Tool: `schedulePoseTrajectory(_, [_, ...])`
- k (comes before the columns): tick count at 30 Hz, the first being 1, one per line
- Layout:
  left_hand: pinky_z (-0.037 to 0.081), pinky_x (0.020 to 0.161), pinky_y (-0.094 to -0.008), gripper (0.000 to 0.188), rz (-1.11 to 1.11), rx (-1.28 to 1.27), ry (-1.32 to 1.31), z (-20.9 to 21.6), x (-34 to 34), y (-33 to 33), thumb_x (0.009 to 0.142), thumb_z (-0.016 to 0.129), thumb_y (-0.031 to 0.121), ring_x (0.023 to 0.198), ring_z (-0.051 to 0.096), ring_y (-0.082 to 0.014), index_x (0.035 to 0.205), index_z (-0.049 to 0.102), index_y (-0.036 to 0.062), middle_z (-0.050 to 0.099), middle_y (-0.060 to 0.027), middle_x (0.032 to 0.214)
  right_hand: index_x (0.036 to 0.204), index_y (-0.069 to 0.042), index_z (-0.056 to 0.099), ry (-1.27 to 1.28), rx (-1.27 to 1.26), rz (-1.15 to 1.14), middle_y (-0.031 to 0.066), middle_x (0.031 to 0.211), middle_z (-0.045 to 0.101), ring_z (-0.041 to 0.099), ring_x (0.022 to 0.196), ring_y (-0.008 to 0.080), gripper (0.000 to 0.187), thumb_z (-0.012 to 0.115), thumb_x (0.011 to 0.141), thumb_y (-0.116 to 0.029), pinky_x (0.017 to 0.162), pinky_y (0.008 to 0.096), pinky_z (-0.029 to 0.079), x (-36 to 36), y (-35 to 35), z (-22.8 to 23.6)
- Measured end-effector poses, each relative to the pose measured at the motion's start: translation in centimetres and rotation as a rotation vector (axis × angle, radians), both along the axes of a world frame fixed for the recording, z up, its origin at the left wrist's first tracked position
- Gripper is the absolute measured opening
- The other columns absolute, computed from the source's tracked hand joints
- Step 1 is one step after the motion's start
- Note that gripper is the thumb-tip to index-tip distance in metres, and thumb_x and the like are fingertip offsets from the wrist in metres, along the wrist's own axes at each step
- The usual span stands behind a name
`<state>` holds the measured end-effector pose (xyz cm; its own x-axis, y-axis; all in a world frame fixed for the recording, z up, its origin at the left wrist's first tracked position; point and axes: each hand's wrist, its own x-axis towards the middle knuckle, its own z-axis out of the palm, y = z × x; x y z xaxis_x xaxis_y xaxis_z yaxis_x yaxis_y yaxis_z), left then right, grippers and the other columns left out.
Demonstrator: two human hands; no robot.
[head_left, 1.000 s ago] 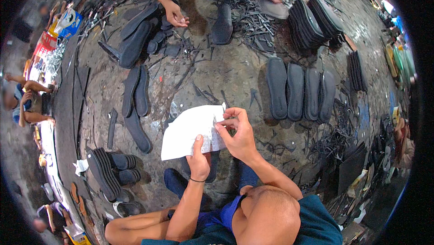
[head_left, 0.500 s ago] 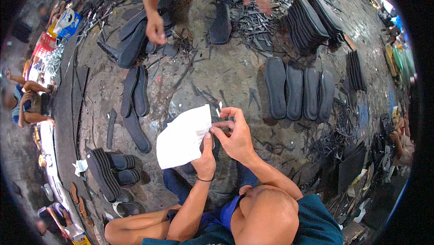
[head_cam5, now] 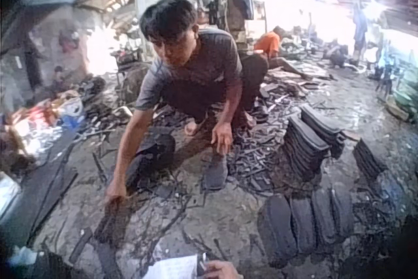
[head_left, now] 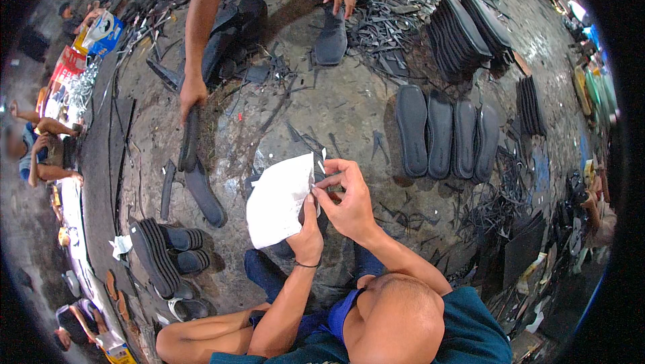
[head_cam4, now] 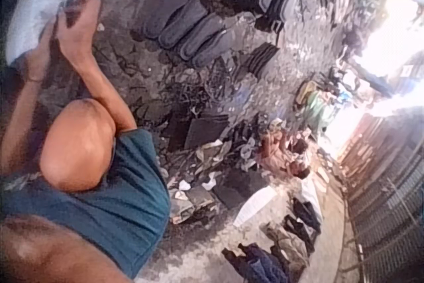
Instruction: The person sits on the floor and applies small white labels to black shoe insoles. They pick up an insole, peel a label from a sheet, and stick it onto the insole before placing it in a stack. The person repeats this process with multiple insoles while other workers are visible in the background.
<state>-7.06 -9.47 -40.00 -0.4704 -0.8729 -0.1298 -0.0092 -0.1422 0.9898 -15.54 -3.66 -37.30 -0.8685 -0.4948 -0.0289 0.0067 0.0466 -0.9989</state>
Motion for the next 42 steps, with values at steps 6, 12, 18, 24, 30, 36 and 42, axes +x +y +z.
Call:
schedulePoseTrajectory(6, [0.052, 0.078, -0.0284, 0.023, 0.030, 0.024, -0.076, -0.2, 0.1, -0.8, 0.092, 0.066, 0.001, 0.092, 0.064, -0.0154, 0.113, 0.062, -0.0051, 0.066, -0.0075, 0.106, 0.122, -0.001, 0.052, 0.273, -0.046, 0.013, 0.0129, 0.116, 0.048, 0.064, 0.087, 0.0162, 0.046, 0.066, 0.080, 0.012, 0.072, 0.0277, 0.060, 0.2, 0.2, -0.5])
schedulePoseTrajectory(12, [0.053, 0.079, -0.0293, 0.025, -0.049, 0.039, -0.034, -0.2, 0.5, -1.2, 0.091, 0.065, -0.001, 0.094, 0.064, -0.0149, 0.115, 0.061, -0.0051, 0.066, -0.0078, 0.110, 0.126, 0.000, 0.045, 0.230, -0.031, 0.002, 0.0159, 0.134, 0.030, 0.057, 0.110, 0.0241, 0.056, 0.068, 0.078, 0.014, 0.085, 0.0323, 0.062, 0.2, 0.1, -0.9])
schedulePoseTrajectory(18, [0.054, 0.084, -0.0302, 0.038, -0.106, 0.052, -0.010, -1.6, 1.2, -0.7, 0.090, 0.063, -0.008, 0.102, 0.063, -0.0179, 0.126, 0.054, -0.0058, 0.064, -0.0108, 0.114, 0.127, 0.001, 0.044, 0.175, -0.021, 0.016, 0.0155, 0.136, 0.029, 0.056, 0.109, 0.0239, 0.055, 0.066, 0.077, 0.011, 0.083, 0.0316, 0.061, -0.2, 0.5, -1.4])
schedulePoseTrajectory(24, [0.054, 0.084, -0.0305, 0.046, -0.232, 0.182, -0.066, -3.8, 1.2, -0.5, 0.085, 0.070, -0.002, 0.102, 0.062, -0.0177, 0.128, 0.052, -0.0057, 0.063, -0.0101, 0.115, 0.128, 0.001, 0.041, -0.114, -0.180, -0.063, 0.0133, 0.137, 0.028, 0.051, 0.106, 0.0198, 0.059, 0.068, 0.076, 0.007, 0.081, 0.0286, 0.056, -0.5, 1.2, -1.3])
schedulePoseTrajectory(30, [0.051, 0.092, -0.0364, 0.049, -1.450, 0.261, -0.392, -3.4, 3.8, 5.2, 0.083, 0.077, 0.023, 0.106, 0.064, -0.0228, 0.122, 0.060, -0.0021, 0.068, -0.0149, 0.115, 0.130, -0.002, 0.041, -0.520, -0.276, -0.162, 0.0119, 0.123, 0.046, 0.053, 0.100, 0.0142, 0.060, 0.068, 0.078, 0.011, 0.082, 0.0266, 0.052, -2.8, 2.0, -2.8])
schedulePoseTrajectory(36, [0.048, 0.085, -0.0373, 0.034, -0.522, -0.606, -0.409, -1.6, 2.8, -0.7, 0.076, 0.077, 0.012, 0.093, 0.061, -0.0277, 0.106, 0.064, 0.0008, 0.067, -0.0106, 0.099, 0.127, -0.004, 0.045, -0.580, -0.167, -0.109, 0.0124, 0.118, 0.050, 0.059, 0.094, 0.0146, 0.055, 0.075, 0.081, 0.001, 0.080, 0.0255, 0.053, -1.7, 0.5, -8.9])
schedulePoseTrajectory(42, [0.023, 0.114, -0.0530, 0.102, -0.537, -0.780, -0.653, -3.8, 1.8, -2.7, 0.067, 0.085, 0.024, 0.139, 0.029, -0.0417, 0.150, 0.029, 0.0052, 0.029, -0.0225, 0.152, 0.118, -0.002, 0.050, -0.129, 0.088, -0.164, 0.0115, 0.131, 0.035, 0.055, 0.105, 0.0193, 0.044, 0.072, 0.080, 0.004, 0.076, 0.0252, 0.055, -0.3, -3.0, -9.9])
